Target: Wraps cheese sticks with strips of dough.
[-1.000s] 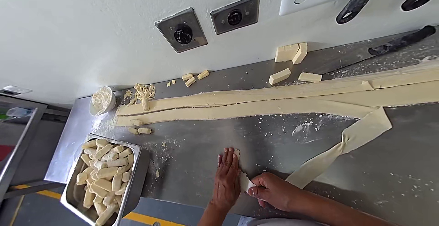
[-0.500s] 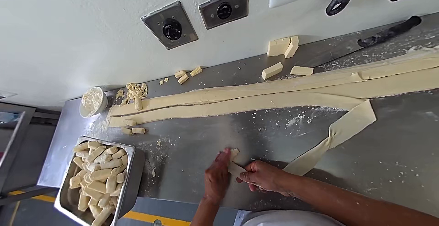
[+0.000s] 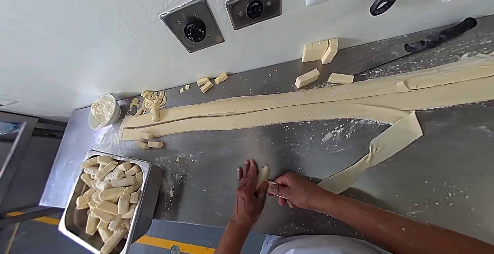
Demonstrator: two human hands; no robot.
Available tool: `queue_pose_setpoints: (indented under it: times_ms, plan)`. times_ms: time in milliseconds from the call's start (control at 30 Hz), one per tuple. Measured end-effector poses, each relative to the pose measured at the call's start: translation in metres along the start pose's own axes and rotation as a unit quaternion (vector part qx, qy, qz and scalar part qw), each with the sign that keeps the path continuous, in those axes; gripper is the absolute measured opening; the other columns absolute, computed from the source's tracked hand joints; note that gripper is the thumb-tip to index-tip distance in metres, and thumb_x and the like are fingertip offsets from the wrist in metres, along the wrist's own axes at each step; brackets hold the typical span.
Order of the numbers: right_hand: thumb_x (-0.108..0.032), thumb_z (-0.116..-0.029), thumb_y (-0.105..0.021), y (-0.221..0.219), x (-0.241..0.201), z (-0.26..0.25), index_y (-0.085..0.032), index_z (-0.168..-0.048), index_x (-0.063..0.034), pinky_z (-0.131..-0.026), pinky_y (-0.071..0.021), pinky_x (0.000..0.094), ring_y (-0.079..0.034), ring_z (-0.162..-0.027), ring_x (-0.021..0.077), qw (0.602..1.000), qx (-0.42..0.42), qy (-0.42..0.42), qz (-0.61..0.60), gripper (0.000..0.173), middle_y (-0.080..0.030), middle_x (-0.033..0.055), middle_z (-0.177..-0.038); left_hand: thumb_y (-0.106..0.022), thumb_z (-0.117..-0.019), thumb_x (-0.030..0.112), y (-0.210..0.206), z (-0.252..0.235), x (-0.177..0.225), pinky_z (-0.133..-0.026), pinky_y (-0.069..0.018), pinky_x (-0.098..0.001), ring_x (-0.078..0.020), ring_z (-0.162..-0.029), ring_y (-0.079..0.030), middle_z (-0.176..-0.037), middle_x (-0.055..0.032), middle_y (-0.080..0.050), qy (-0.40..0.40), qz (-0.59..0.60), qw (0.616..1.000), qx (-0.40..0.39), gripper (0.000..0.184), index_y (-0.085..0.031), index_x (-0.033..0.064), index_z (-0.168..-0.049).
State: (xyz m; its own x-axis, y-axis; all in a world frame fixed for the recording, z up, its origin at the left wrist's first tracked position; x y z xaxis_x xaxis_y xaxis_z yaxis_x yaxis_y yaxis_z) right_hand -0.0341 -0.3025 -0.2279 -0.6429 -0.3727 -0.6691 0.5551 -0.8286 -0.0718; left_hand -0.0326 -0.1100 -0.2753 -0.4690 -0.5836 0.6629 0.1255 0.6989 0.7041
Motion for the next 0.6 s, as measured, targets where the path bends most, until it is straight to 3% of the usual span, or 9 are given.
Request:
queue_pose_setpoints:
  times_ms: [133, 267, 333, 400, 433, 500, 600]
  plan:
    - [-0.032, -0.1109, -0.047, -0.001, 0.003, -0.002, -0.065, -0.103, -0.0051, -0.051, -0.0395, 0.0196, -0.047, -0.051, 0.0007, 1.000, -0.002, -0.014, -0.003, 0.033, -0.061, -0.0049, -0.072, -0.061, -0.0880, -0.002, -0.002, -0.001, 0.002, -0.103, -0.0518, -0.0537, -0.0437, -0.114, -0.068, -0.118, -0.0262, -0.071, 0.007, 0.000, 1.000, 0.030, 0.027, -0.074, -0.0101, -0.110]
    - [-0.031, -0.1111, -0.046, -0.001, 0.000, -0.007, -0.063, -0.100, -0.0050, -0.051, -0.0405, 0.0192, -0.049, -0.051, 0.0003, 1.000, -0.008, -0.003, 0.002, 0.033, -0.065, -0.0035, -0.076, -0.052, -0.0927, 0.002, 0.001, 0.011, 0.017, -0.108, -0.0436, -0.0608, -0.0540, -0.124, -0.058, -0.130, -0.0350, -0.062, 0.008, 0.000, 1.000, -0.001, 0.032, -0.073, -0.0087, -0.114]
    - [-0.031, -0.1117, -0.044, -0.003, -0.003, -0.010, -0.062, -0.104, -0.0035, -0.054, -0.0420, 0.0211, -0.050, -0.055, 0.0020, 1.000, -0.015, 0.001, 0.020, 0.034, -0.065, -0.0011, -0.081, -0.050, -0.0945, 0.000, 0.005, 0.015, 0.024, -0.109, -0.0436, -0.0592, -0.0506, -0.124, -0.059, -0.129, -0.0317, -0.064, 0.049, 0.028, 0.998, -0.012, 0.032, -0.072, -0.0091, -0.116]
    - [-0.029, -0.1120, -0.043, -0.005, -0.008, -0.011, -0.063, -0.107, -0.0009, -0.059, -0.0439, 0.0254, -0.051, -0.060, 0.0055, 0.998, -0.016, 0.007, 0.061, 0.035, -0.065, 0.0023, -0.085, -0.051, -0.0961, -0.002, 0.009, 0.014, 0.034, -0.107, -0.0496, -0.0487, -0.0379, -0.120, -0.067, -0.123, -0.0259, -0.069, 0.129, 0.087, 0.988, -0.002, 0.030, -0.070, -0.0112, -0.116]
    - [-0.028, -0.1119, -0.043, -0.006, -0.011, -0.009, -0.063, -0.107, 0.0000, -0.062, -0.0445, 0.0286, -0.052, -0.064, 0.0085, 0.996, -0.017, 0.013, 0.088, 0.035, -0.064, 0.0045, -0.087, -0.055, -0.0969, -0.001, 0.012, 0.010, 0.037, -0.101, -0.0546, -0.0398, -0.0281, -0.112, -0.071, -0.118, -0.0226, -0.072, 0.186, 0.130, 0.974, 0.012, 0.027, -0.070, -0.0115, -0.117]
    - [-0.031, -0.1106, -0.047, -0.006, -0.016, -0.003, -0.063, -0.107, 0.0038, -0.074, -0.0465, 0.0395, -0.056, -0.076, 0.0194, 0.990, -0.012, 0.041, 0.131, 0.038, -0.062, 0.0120, -0.090, -0.063, -0.0934, -0.003, 0.026, -0.003, 0.039, -0.095, -0.0577, -0.0295, -0.0169, -0.105, -0.073, -0.115, -0.0197, -0.073, 0.320, 0.277, 0.906, 0.005, 0.030, -0.064, -0.0140, -0.121]
    - [-0.035, -0.1091, -0.050, -0.003, -0.032, 0.008, -0.062, -0.110, 0.0069, -0.086, -0.0474, 0.0489, -0.060, -0.092, 0.0323, 0.974, 0.003, 0.085, 0.212, 0.043, -0.061, 0.0212, -0.098, -0.064, -0.0912, -0.008, 0.050, -0.025, 0.034, -0.087, -0.0594, -0.0304, -0.0142, -0.099, -0.072, -0.114, -0.0121, -0.073, 0.443, 0.436, 0.780, -0.080, 0.043, -0.055, -0.0102, -0.133]
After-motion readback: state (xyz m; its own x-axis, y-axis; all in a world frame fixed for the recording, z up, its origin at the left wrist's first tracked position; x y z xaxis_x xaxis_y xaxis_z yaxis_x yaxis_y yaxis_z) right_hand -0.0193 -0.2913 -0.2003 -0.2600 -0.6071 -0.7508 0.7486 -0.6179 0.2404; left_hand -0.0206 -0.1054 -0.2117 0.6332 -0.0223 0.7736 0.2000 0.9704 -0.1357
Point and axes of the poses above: each hand's wrist, its own z-axis away from the middle knuckle, its own y-axis out of the back of the hand, x = y × z, the point moved 1 cm from there along -z, towards the middle knuckle
